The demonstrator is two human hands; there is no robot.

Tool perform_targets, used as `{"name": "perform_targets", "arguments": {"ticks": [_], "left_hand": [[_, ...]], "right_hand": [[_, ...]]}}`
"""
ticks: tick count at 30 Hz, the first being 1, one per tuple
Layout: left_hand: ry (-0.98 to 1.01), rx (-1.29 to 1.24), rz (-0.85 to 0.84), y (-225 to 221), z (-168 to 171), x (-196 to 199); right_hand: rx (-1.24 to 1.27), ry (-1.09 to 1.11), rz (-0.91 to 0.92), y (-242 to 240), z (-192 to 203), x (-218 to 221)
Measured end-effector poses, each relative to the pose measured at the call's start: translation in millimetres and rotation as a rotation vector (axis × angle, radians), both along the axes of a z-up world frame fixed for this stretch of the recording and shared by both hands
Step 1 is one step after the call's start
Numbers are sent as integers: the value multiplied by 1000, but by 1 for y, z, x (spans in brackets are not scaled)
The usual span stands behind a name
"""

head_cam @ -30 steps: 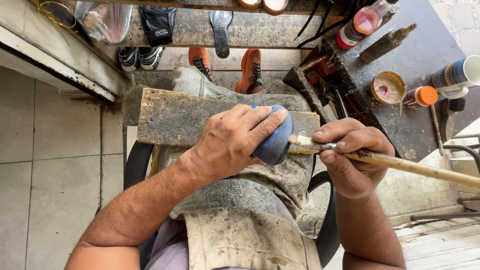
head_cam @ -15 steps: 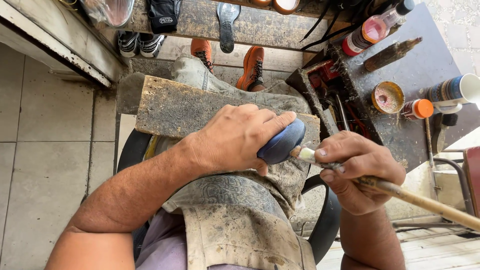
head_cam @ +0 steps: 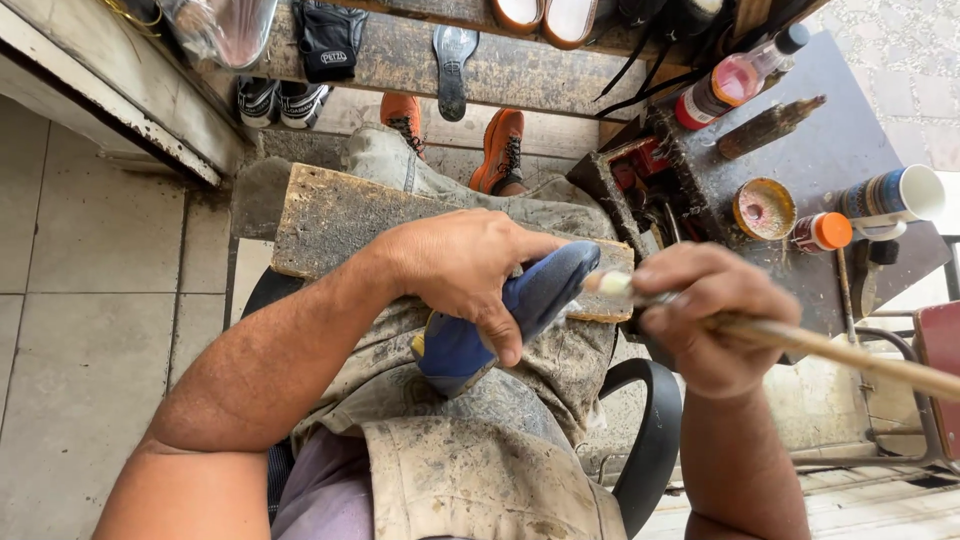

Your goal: Apply adhesive to the sole of a blue shoe using a brush at a repair bench

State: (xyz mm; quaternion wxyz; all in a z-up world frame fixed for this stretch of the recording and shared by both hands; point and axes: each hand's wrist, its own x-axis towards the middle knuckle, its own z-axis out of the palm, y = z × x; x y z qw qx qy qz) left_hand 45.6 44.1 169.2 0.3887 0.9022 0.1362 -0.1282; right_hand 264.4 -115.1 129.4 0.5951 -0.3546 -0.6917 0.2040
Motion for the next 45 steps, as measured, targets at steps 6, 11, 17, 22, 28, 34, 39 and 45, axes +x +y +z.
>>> {"name": "perform_targets", "arguments": {"ticks": [6,11,17,22,28,34,39,45], "left_hand": [[28,-100,63,8,-11,-1],[-48,-323,91,13,-20,-4],[-42,-304,63,20,-32,-6],[-103,-490,155,20,-50,-10],[-225,-707,227,24,-69,-13],[-238,-729,260,24,-72,-16],[-284,-665,207,17,-59,-17],[-266,-625,229,15,-77,-14]], "right_hand": [[-56,-50,-42,6,-2,-11],[11,-165,-40,16,-1,-12],[88,-158,-169,13,-4,-15],[50,-200,-174,15,-5,-16],[69,-107,-141,18,-20,-19],[-33,-53,-136,17,-24,-23],[63,128,-170,22,-22,-18],[-32,181,-101,24,-21,-22]]}}
